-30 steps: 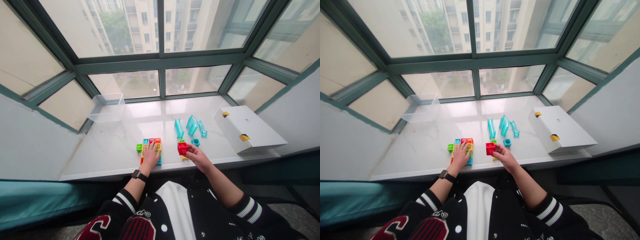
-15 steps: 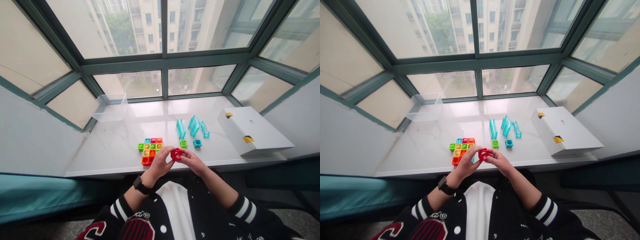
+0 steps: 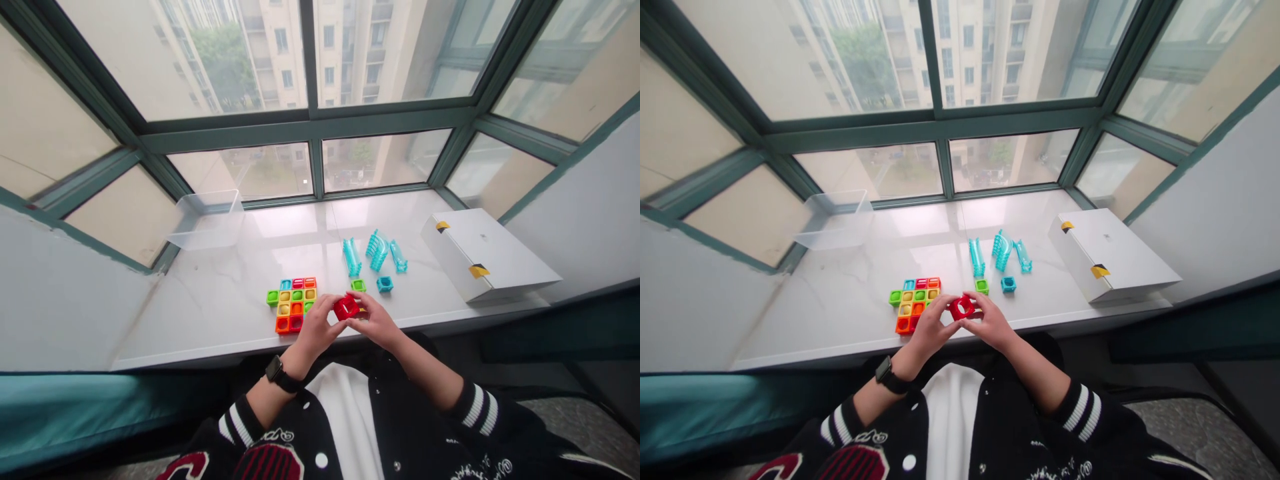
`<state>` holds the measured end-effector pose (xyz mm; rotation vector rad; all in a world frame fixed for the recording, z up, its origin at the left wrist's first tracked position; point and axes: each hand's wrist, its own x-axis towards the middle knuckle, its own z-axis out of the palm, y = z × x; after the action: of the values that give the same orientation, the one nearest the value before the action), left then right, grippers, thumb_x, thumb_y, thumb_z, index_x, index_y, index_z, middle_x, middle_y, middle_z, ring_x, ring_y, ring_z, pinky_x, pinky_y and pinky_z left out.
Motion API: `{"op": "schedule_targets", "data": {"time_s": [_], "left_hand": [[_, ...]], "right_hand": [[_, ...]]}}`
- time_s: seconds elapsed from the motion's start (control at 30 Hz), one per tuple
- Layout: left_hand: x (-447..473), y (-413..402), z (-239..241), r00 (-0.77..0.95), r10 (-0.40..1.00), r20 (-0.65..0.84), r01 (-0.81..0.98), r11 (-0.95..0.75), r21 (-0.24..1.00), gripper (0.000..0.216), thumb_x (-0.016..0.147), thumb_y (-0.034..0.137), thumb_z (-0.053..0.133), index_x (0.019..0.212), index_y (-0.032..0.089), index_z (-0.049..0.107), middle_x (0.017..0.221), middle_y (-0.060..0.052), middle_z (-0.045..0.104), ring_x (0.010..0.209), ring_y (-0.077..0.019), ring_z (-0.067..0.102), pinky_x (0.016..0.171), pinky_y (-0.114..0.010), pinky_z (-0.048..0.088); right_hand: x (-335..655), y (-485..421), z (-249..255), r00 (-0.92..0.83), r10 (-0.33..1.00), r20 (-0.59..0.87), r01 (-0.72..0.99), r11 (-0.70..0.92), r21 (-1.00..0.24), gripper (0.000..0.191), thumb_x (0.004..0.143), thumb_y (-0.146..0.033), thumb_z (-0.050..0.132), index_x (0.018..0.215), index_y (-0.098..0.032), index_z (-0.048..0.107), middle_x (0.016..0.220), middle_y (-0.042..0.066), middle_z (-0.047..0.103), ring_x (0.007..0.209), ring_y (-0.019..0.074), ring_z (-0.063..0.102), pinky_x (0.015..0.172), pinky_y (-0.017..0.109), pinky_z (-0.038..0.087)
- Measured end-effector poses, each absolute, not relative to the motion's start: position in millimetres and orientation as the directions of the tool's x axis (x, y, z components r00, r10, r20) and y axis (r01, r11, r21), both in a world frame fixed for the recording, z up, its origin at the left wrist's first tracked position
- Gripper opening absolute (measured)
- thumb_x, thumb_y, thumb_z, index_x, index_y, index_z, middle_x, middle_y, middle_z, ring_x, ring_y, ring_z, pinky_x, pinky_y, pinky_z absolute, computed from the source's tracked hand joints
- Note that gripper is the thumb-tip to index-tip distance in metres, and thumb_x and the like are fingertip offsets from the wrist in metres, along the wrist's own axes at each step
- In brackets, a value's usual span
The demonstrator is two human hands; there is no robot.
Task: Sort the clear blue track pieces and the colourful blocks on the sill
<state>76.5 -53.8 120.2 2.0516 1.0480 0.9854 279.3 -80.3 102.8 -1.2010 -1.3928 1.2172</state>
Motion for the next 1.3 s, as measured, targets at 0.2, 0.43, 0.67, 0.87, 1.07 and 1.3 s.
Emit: {"op": "schedule_targets", "data": {"time_s": [0.2, 0.43, 0.67, 0.87, 1.07, 1.3], "left_hand": [[84.1, -53.8, 118.9, 0.474, 0.808, 0.349, 0.342, -0.534, 0.773, 0.052, 0.094, 0.028, 0.071, 0.144, 0.029, 0.057, 0.136, -0.01, 0.068, 0.125, -0.0268, 0.066, 0.107, -0.045, 0.056], [73.3, -54.9, 124.6, 0.569, 0.76, 0.314, 0.307, -0.55, 0.777, 0.054, 0.099, 0.029, 0.064, 0.152, 0.032, 0.052, 0.153, -0.009, 0.059, 0.144, -0.0259, 0.055, 0.122, -0.048, 0.046], [27.3, -42.4, 103.0, 0.421, 0.879, 0.223, 0.444, -0.415, 0.794, 0.035, 0.098, 0.04, 0.063, 0.13, 0.027, 0.069, 0.135, -0.009, 0.072, 0.131, -0.0287, 0.065, 0.117, -0.049, 0.051], [-13.9, -45.8, 90.6, 0.274, 0.955, 0.112, 0.418, -0.223, 0.881, 0.039, 0.097, 0.049, 0.065, 0.126, 0.024, 0.07, 0.128, -0.01, 0.074, 0.116, -0.0276, 0.073, 0.103, -0.045, 0.061], [-29.9, -51.7, 88.0, 0.211, 0.972, 0.101, 0.408, -0.182, 0.895, 0.037, 0.097, 0.051, 0.065, 0.12, 0.023, 0.072, 0.124, -0.01, 0.075, 0.113, -0.0266, 0.074, 0.102, -0.044, 0.062], [-26.2, -50.1, 85.3, 0.216, 0.972, 0.094, 0.414, -0.178, 0.893, 0.037, 0.098, 0.052, 0.062, 0.118, 0.023, 0.073, 0.124, -0.01, 0.075, 0.111, -0.0261, 0.075, 0.1, -0.043, 0.063]], "right_hand": [[285.2, -82.4, 104.6, -0.036, 0.997, 0.066, 0.178, 0.071, -0.981, 0.062, 0.081, -0.038, 0.083, 0.139, -0.028, 0.062, 0.134, 0.01, 0.067, 0.115, 0.0271, 0.069, 0.091, 0.041, 0.065], [328.8, -89.3, 93.2, 0.09, 0.992, 0.086, 0.305, 0.054, -0.951, 0.063, 0.082, -0.04, 0.082, 0.14, -0.028, 0.061, 0.138, 0.01, 0.066, 0.117, 0.0276, 0.069, 0.096, 0.043, 0.063], [395.8, -99.6, 55.9, 0.327, 0.941, 0.088, 0.504, -0.095, -0.858, 0.064, 0.081, -0.043, 0.079, 0.139, -0.025, 0.062, 0.139, 0.012, 0.067, 0.118, 0.0299, 0.069, 0.103, 0.049, 0.058], [403.6, -93.4, 22.9, 0.335, 0.942, 0.008, 0.577, -0.198, -0.792, 0.063, 0.08, -0.042, 0.076, 0.138, -0.024, 0.063, 0.14, 0.013, 0.068, 0.121, 0.0305, 0.067, 0.105, 0.048, 0.056], [398.2, -87.0, 6.3, 0.289, 0.957, -0.022, 0.683, -0.222, -0.695, 0.061, 0.082, -0.04, 0.075, 0.138, -0.022, 0.063, 0.138, 0.013, 0.069, 0.127, 0.0326, 0.064, 0.113, 0.05, 0.049], [400.6, -85.5, 1.7, 0.248, 0.968, -0.037, 0.722, -0.21, -0.659, 0.062, 0.084, -0.041, 0.074, 0.141, -0.022, 0.061, 0.137, 0.013, 0.069, 0.127, 0.0317, 0.064, 0.112, 0.048, 0.049]]}}
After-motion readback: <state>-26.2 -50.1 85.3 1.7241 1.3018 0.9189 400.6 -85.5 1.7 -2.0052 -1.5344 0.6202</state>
